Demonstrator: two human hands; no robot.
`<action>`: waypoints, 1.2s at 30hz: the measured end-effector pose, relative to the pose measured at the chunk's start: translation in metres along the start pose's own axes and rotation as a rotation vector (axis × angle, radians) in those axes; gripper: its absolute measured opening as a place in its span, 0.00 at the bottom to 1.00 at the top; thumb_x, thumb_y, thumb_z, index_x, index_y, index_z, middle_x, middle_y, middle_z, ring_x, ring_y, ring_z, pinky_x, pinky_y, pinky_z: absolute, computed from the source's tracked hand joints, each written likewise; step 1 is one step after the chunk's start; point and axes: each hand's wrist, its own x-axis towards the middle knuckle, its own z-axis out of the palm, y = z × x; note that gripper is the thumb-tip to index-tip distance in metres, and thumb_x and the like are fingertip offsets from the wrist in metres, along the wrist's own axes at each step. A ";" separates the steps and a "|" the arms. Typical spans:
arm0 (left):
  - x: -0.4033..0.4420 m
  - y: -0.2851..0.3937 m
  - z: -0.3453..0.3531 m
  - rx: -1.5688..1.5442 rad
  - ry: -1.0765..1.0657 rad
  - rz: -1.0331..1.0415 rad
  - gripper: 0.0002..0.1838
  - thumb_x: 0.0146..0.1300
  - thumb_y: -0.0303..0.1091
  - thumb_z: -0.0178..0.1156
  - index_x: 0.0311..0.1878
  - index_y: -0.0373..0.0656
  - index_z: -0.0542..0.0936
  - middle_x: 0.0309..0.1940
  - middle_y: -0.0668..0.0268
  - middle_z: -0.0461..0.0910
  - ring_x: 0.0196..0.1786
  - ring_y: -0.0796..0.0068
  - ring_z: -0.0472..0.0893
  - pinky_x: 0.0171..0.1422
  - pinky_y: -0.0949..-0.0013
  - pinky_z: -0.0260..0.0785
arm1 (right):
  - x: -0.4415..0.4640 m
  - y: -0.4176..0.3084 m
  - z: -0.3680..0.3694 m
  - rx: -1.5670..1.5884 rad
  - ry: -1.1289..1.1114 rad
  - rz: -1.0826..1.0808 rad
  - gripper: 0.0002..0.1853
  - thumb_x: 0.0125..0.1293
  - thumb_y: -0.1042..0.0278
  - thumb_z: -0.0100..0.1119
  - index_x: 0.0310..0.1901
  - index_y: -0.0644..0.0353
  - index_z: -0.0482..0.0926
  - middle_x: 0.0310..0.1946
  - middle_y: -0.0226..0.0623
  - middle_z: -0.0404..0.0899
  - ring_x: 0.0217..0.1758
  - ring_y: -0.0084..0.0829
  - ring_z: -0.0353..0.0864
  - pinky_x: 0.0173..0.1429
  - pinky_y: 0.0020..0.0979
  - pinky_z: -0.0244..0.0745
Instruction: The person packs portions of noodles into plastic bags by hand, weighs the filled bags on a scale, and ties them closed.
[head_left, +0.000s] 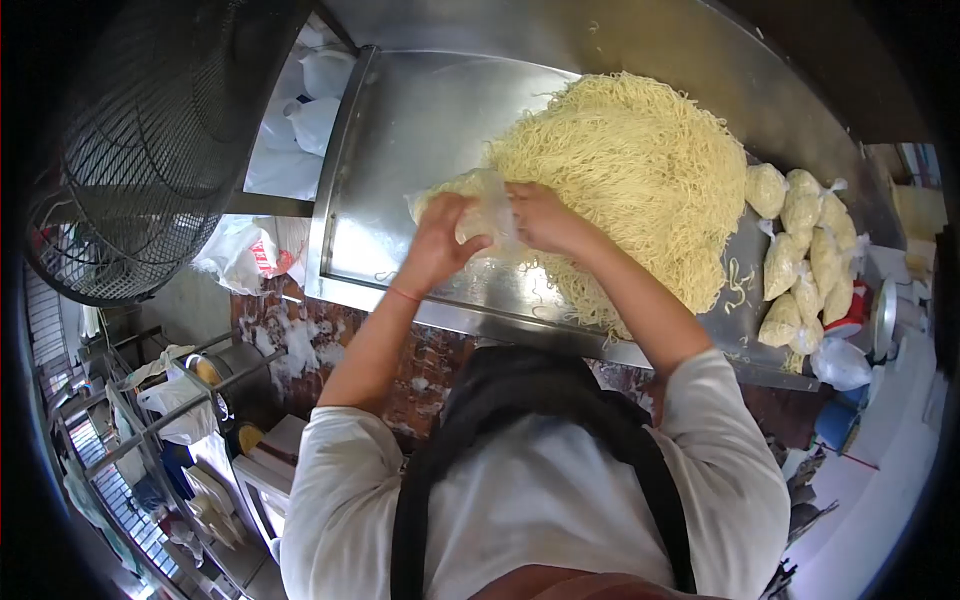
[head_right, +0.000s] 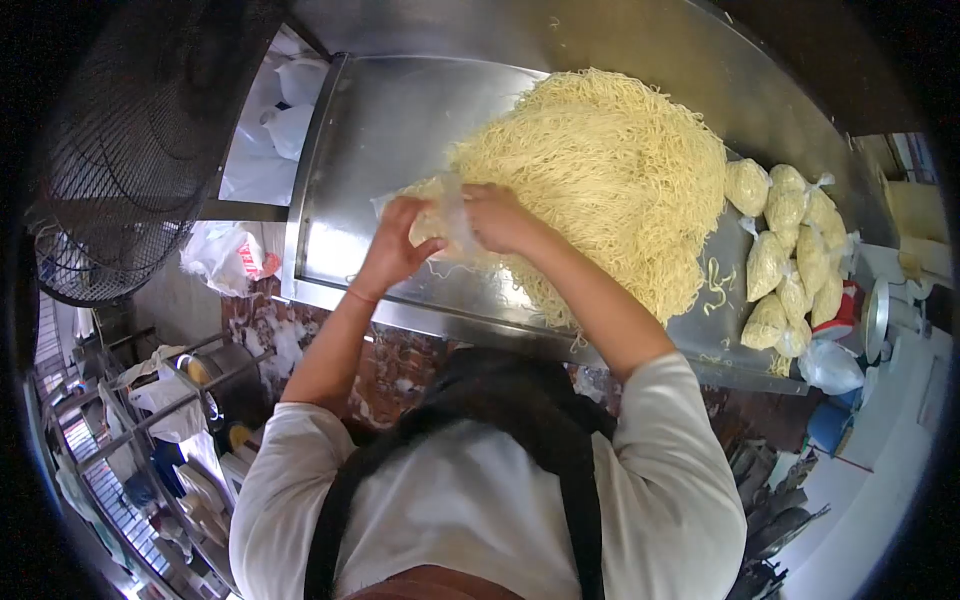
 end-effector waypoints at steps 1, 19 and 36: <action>0.004 -0.005 0.001 0.256 0.028 0.083 0.31 0.53 0.41 0.73 0.58 0.39 0.74 0.46 0.53 0.82 0.54 0.56 0.81 0.59 0.57 0.71 | -0.022 -0.004 -0.003 -0.004 0.030 0.111 0.34 0.58 0.69 0.62 0.68 0.61 0.67 0.69 0.52 0.64 0.75 0.51 0.59 0.77 0.50 0.53; 0.037 0.044 -0.154 0.083 -0.204 0.101 0.12 0.45 0.22 0.63 0.37 0.40 0.80 0.31 0.55 0.80 0.38 0.48 0.81 0.42 0.58 0.74 | -0.100 0.066 -0.099 0.120 0.602 0.746 0.28 0.55 0.86 0.62 0.59 0.53 0.78 0.55 0.44 0.82 0.47 0.40 0.85 0.55 0.34 0.82; -0.024 0.045 0.035 0.193 0.184 -0.318 0.24 0.53 0.24 0.62 0.56 0.35 0.73 0.50 0.50 0.73 0.55 0.47 0.72 0.57 0.50 0.66 | -0.001 0.021 -0.047 -0.394 0.094 0.084 0.34 0.54 0.82 0.56 0.65 0.46 0.75 0.69 0.45 0.67 0.75 0.46 0.59 0.78 0.48 0.53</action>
